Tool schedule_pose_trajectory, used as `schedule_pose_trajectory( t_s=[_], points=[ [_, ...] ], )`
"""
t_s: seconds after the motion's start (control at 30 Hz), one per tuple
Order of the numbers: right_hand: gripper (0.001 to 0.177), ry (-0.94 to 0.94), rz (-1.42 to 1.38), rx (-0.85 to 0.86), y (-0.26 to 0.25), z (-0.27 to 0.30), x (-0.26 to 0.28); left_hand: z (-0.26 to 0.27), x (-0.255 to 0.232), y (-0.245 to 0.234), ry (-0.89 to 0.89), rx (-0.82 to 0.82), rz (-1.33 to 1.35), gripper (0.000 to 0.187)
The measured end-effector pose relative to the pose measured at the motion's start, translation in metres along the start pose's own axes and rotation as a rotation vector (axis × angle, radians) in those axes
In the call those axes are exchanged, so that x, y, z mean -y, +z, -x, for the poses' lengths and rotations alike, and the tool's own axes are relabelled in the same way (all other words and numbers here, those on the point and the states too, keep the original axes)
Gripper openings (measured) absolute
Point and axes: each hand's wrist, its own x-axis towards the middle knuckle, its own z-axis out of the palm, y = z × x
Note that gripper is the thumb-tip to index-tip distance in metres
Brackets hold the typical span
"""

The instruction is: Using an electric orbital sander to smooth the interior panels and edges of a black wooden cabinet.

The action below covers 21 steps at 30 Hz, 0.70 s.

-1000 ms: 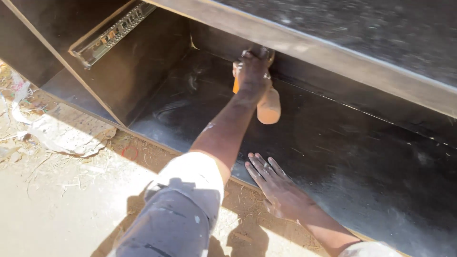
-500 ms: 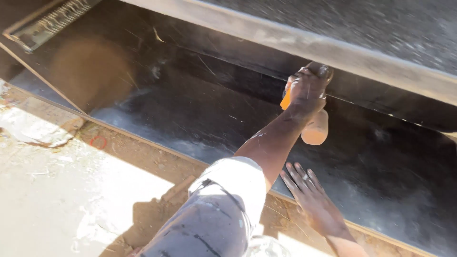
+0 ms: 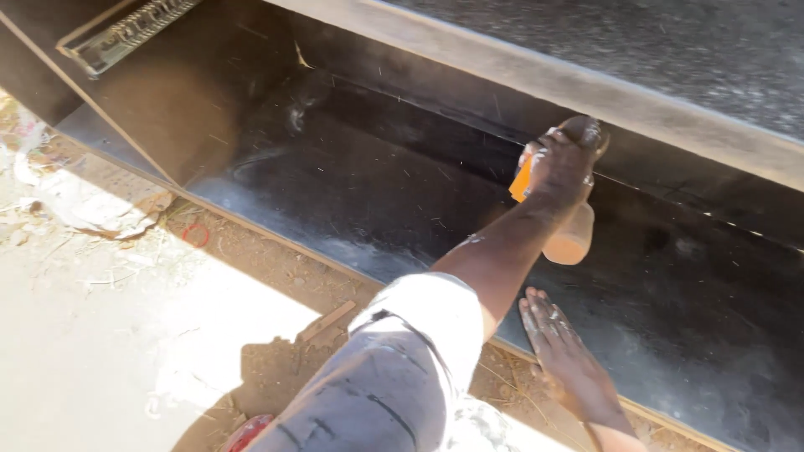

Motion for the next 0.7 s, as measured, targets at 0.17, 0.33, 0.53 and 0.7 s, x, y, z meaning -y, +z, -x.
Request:
schedule_pose_trajectory(
  t_s=[0.17,0.33,0.53,0.7],
  points=[
    [0.129,-0.023,0.042,-0.101,-0.005,-0.010,0.009,-0.018,0.113,0.011,-0.062,-0.071,-0.093,0.086],
    [0.131,0.027,-0.074,-0.039,-0.008,-0.012,0.013,-0.026,0.233,0.004,-0.233,-0.199,-0.205,0.060],
    [0.128,0.008,-0.023,-0.023,-0.008,-0.013,0.014,0.012,0.343,-0.075,-0.258,-0.014,-0.228,0.081],
    [0.132,0.010,-0.064,-0.063,-0.012,-0.016,0.015,0.042,0.394,-0.133,-0.339,0.009,-0.154,0.082]
  ],
)
